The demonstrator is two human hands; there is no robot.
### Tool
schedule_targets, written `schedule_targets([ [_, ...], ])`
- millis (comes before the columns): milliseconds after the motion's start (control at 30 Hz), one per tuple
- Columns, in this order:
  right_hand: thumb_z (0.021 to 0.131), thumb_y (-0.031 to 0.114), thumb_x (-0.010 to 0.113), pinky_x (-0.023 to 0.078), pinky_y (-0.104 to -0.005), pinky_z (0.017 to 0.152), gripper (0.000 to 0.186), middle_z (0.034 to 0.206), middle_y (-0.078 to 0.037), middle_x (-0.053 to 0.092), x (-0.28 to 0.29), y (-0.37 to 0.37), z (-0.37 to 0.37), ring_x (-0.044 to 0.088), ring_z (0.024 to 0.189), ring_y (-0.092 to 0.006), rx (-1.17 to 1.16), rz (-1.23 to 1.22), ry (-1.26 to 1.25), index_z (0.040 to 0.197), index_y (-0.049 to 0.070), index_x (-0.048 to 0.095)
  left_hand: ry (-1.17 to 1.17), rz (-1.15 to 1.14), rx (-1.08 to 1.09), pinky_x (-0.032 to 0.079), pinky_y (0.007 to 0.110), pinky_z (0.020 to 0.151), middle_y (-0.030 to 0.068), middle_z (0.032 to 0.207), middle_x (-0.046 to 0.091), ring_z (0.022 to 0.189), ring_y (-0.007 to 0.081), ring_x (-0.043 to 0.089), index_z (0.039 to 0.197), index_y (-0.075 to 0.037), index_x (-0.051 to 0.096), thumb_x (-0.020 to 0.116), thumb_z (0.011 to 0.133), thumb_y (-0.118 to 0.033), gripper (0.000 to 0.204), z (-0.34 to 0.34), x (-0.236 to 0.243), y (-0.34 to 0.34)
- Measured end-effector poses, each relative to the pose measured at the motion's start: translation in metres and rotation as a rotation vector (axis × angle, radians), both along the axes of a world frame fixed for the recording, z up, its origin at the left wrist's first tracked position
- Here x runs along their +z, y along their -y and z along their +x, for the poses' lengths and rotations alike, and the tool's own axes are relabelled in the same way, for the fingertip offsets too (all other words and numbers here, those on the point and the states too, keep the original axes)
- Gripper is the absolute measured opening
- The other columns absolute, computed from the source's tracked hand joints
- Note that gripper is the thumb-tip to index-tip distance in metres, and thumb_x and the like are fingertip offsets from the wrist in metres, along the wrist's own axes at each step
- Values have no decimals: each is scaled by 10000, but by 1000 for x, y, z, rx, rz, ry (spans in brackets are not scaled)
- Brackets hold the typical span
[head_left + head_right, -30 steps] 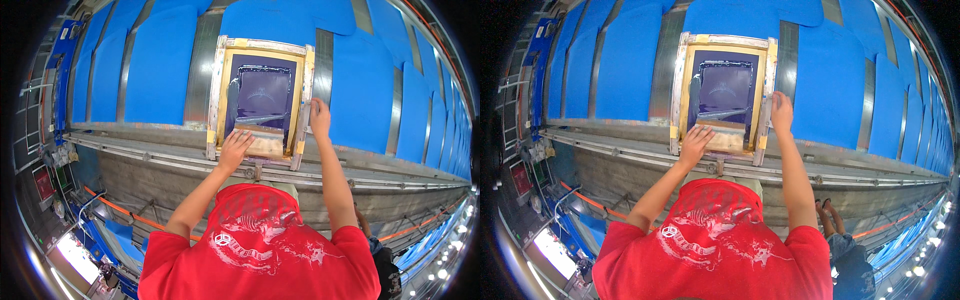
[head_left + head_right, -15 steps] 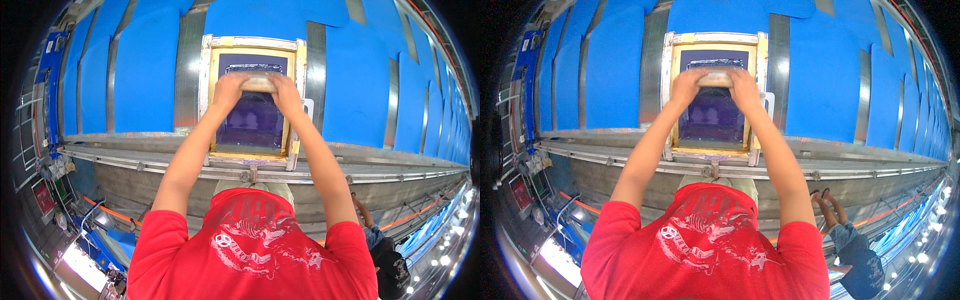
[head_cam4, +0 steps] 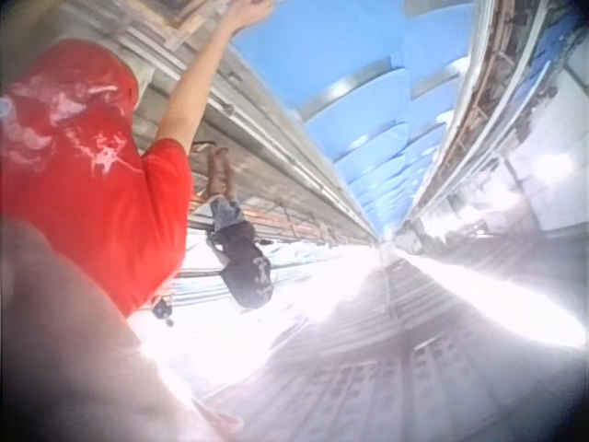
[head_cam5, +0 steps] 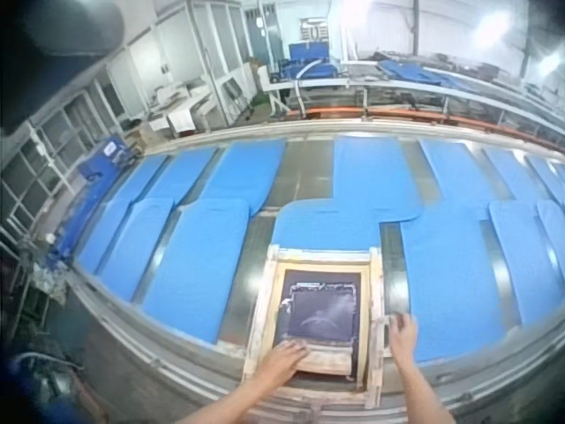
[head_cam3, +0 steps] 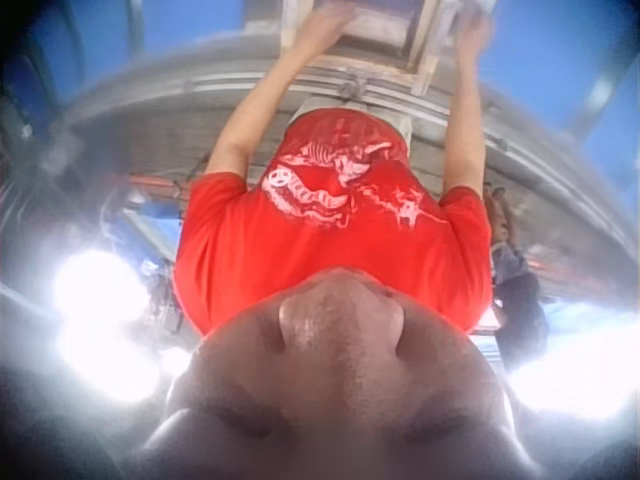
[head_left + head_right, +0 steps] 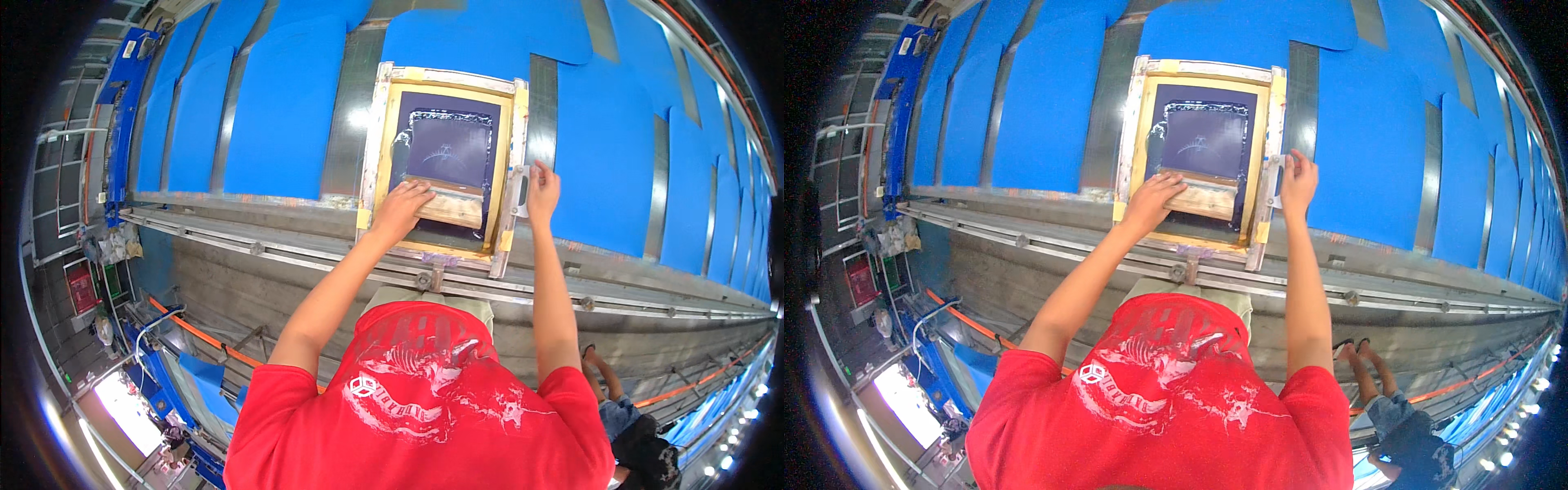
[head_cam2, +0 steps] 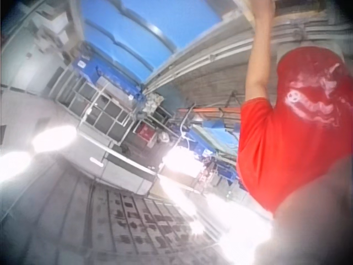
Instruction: The person mixes a light-colored paste in a small container, then carries a screen-printing frame to a conveyor. They use a squeegee to pull the paste across the screen, depositing it onto blue fabric pieces below.
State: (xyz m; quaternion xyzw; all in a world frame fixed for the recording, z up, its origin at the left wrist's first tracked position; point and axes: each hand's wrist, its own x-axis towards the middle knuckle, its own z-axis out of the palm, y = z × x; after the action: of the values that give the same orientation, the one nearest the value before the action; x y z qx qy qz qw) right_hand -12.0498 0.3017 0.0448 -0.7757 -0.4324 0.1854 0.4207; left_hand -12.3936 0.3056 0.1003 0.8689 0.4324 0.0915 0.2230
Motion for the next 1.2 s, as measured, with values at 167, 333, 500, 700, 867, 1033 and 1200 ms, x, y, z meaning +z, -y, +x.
schedule_targets([
  [167, 1005, 287, 620, 470, -378, 709, 276, 821, -154, 673, 6, -14, -21, 574, 710, -208, -46, -86, -164, 1125, 52, 701, 43, 11, 7, 342, 452, 1200, 91, 1478, 554, 1386, 317, 484, 1365, -113, 614, 682, 744, 44, 645, -18, 0, 15],
  [333, 1018, 277, 608, 466, -350, 674, 269, 806, -124, 669, 59, -27, -82, 549, 689, -172, -76, 167, -35, 1093, 36, 702, 160, 42, 52, 362, 456, 1192, 95, 1465, 566, 1369, 334, 500, 1386, -130, 601, 673, 729, 41, 683, -68, 22, 14],
  [500, 1028, 265, 601, 379, -345, 577, 240, 684, -44, 544, 49, -54, -223, 447, 635, -116, -24, 128, -202, 1071, 51, 700, 100, 40, 120, 354, 458, 1190, 83, 1477, 556, 1383, 332, 484, 1394, -133, 594, 713, 700, 34, 724, -192, 38, 1],
  [700, 1034, 246, 584, 345, -362, 530, 218, 608, -30, 476, 45, -81, -381, 413, 574, -128, -26, 113, -244, 1069, 60, 693, 24, 26, 126, 380, 453, 1165, 77, 1455, 575, 1367, 327, 499, 1370, -119, 614, 757, 691, 20, 707, -338, 39, -33],
  [867, 1035, 227, 569, 371, -399, 533, 207, 589, -101, 489, 47, -94, -437, 429, 533, -164, -31, 58, -223, 1085, 59, 680, -13, 92, 138, 403, 449, 1146, 74, 1429, 601, 1346, 314, 529, 1365, -116, 619, 773, 700, 10, 694, -394, 30, -44],
  [1033, 1029, 215, 565, 415, -437, 565, 204, 628, -181, 565, 36, -101, -450, 532, 532, -288, -21, 2, -153, 1101, 65, 683, -2, 52, 152, 404, 460, 1148, 68, 1422, 610, 1336, 317, 544, 1352, -117, 633, 754, 703, 10, 672, -412, 33, -30],
  [1200, 1015, 251, 590, 474, -471, 692, 231, 815, -205, 648, 27, -104, -440, 624, 721, -338, 34, -70, -104, 1131, 84, 699, -23, 72, 28, 395, 463, 1156, 64, 1415, 616, 1333, 318, 545, 1352, -126, 636, 725, 718, 21, 657, -431, 24, -16],
])
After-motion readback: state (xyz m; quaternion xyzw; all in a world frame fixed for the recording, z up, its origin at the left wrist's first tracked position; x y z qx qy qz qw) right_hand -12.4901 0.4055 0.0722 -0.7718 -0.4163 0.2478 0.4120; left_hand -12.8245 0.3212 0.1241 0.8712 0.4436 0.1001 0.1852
